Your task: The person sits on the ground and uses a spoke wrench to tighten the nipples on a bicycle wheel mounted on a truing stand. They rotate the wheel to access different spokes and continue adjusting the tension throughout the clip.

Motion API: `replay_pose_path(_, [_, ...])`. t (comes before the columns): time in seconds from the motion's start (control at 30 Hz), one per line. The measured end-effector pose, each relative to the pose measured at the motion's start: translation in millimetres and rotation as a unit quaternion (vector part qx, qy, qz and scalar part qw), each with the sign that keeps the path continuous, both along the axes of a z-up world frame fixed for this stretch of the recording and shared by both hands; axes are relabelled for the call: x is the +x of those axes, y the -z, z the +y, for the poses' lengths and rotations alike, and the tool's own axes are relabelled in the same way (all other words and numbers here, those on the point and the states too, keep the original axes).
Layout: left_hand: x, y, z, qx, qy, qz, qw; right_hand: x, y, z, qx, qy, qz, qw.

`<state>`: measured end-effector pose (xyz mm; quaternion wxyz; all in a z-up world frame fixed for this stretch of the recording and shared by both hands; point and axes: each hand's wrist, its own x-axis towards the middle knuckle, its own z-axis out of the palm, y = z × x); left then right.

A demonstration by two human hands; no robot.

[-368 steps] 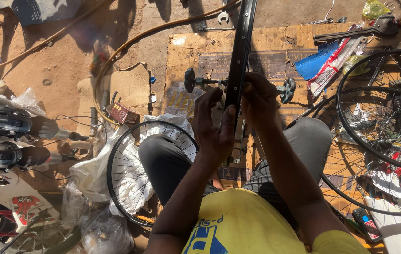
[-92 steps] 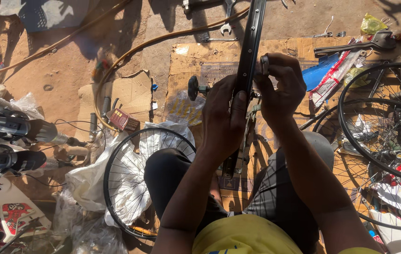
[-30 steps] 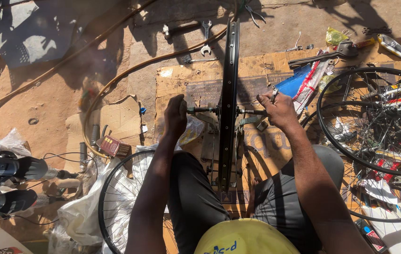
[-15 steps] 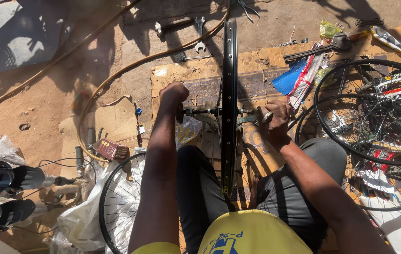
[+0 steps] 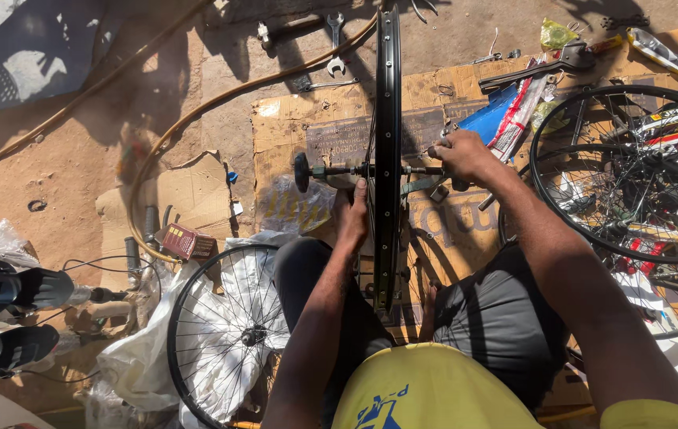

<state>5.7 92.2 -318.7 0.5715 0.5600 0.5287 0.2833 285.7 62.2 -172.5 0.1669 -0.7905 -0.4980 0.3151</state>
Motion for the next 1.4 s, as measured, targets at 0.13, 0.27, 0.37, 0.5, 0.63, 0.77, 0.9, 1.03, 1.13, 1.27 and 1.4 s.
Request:
replay_pose_path(0.13, [-3,18,6,-0.157,0.057,-0.210,0.963,-41,12,-55,0.358,-0.006,-0.178,0.916])
replay_pose_path(0.27, [2,1,1,-0.179,0.064,-0.168,0.967,-72,9,-90,0.492,-0.045,-0.329,0.805])
replay_pose_path(0.37, [7,-11,-3,-0.185,0.057,-0.253,0.948,-61,-7,-70,0.406,-0.074,-0.284,0.866])
replay_pose_path(0.5, [4,-9,-19,-0.208,0.064,-0.354,0.910,-17,-23,-20,0.005,-0.014,-0.022,1.000])
replay_pose_path(0.63, [-1,-12,-16,-0.176,0.076,-0.390,0.900,-8,-14,-10,0.015,0.070,0.046,0.996])
replay_pose_path(0.77, [-1,-13,-15,-0.143,0.062,-0.258,0.954,-51,16,-61,0.412,0.012,-0.241,0.879])
replay_pose_path(0.9, [-1,-14,-18,-0.166,0.049,-0.261,0.950,-86,22,-96,0.461,-0.031,-0.413,0.785])
replay_pose_path(1.03, [2,-18,-28,-0.125,0.051,-0.258,0.957,-61,-10,-65,0.351,-0.066,-0.281,0.891])
replay_pose_path(1.13, [-9,-26,-50,-0.089,0.035,-0.258,0.961,-31,-19,-40,0.106,0.033,-0.006,0.994])
replay_pose_path(1.27, [-9,-59,-23,0.052,0.065,-0.216,0.973,-1,-17,-9,-0.001,0.033,0.053,0.998])
replay_pose_path(1.4, [-15,-68,-15,-0.039,0.083,-0.227,0.970,-46,11,-52,0.290,0.036,-0.137,0.946])
